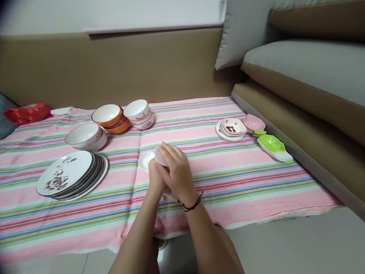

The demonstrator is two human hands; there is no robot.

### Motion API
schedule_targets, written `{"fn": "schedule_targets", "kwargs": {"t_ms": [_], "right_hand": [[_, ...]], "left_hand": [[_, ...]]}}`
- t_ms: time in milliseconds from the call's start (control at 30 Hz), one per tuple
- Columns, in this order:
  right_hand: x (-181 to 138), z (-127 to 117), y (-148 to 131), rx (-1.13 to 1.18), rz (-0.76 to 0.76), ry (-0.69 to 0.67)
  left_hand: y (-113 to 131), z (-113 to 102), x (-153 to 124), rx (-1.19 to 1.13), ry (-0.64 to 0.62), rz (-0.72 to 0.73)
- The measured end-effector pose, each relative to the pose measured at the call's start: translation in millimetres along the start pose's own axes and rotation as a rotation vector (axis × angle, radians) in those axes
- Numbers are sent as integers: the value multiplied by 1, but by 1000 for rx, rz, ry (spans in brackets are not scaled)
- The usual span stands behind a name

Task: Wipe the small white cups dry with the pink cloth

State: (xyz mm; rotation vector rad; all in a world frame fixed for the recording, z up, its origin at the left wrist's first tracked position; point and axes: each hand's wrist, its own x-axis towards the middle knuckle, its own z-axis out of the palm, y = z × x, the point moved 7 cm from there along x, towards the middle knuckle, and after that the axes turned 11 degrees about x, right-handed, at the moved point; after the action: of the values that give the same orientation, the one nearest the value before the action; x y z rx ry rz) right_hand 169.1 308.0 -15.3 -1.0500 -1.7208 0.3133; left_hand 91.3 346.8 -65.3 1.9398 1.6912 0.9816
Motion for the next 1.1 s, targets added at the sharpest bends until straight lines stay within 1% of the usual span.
{"fn": "schedule_targets", "kwargs": {"t_ms": [33,100,267,333,433,500,600,633,667,700,733,800,833,867,900,1000,1100], "right_hand": [[0,2,1,1,7,-22],[0,2,5,10,28,-23],[-3,-3,5,55,15,85],[-4,-6,4,75,13,118],[-5,-11,4,171,60,150],[-7,-17,12,307,190,223],[-19,-30,38,550,465,469],[-24,-32,48,618,548,538],[-28,-32,56,681,625,568],[-30,-28,63,743,700,550],[-31,-22,69,803,774,481],[-32,-6,73,908,895,283],[-33,0,73,944,930,207],[-34,4,72,963,952,164],[-35,6,72,968,965,149],[-35,4,74,913,951,172],[-32,-2,76,776,859,151]], "left_hand": [[2,-1,0,9,-1,7],[4,-2,1,42,-4,21],[8,-3,4,99,-15,40],[5,-3,4,38,1,19],[-6,-2,2,-152,34,-83],[-12,0,3,-245,31,-128],[-16,2,10,-303,15,-112],[-16,1,13,-314,17,-103],[-17,0,15,-323,19,-91],[-17,-1,17,-333,17,-78],[-16,-1,18,-352,4,-61],[-13,-1,18,-414,-47,-23],[-12,0,18,-444,-83,-7],[-10,0,17,-465,-119,8],[-9,0,16,-469,-147,21],[-4,-1,13,-394,-218,65],[3,3,8,-356,-304,101]]}}
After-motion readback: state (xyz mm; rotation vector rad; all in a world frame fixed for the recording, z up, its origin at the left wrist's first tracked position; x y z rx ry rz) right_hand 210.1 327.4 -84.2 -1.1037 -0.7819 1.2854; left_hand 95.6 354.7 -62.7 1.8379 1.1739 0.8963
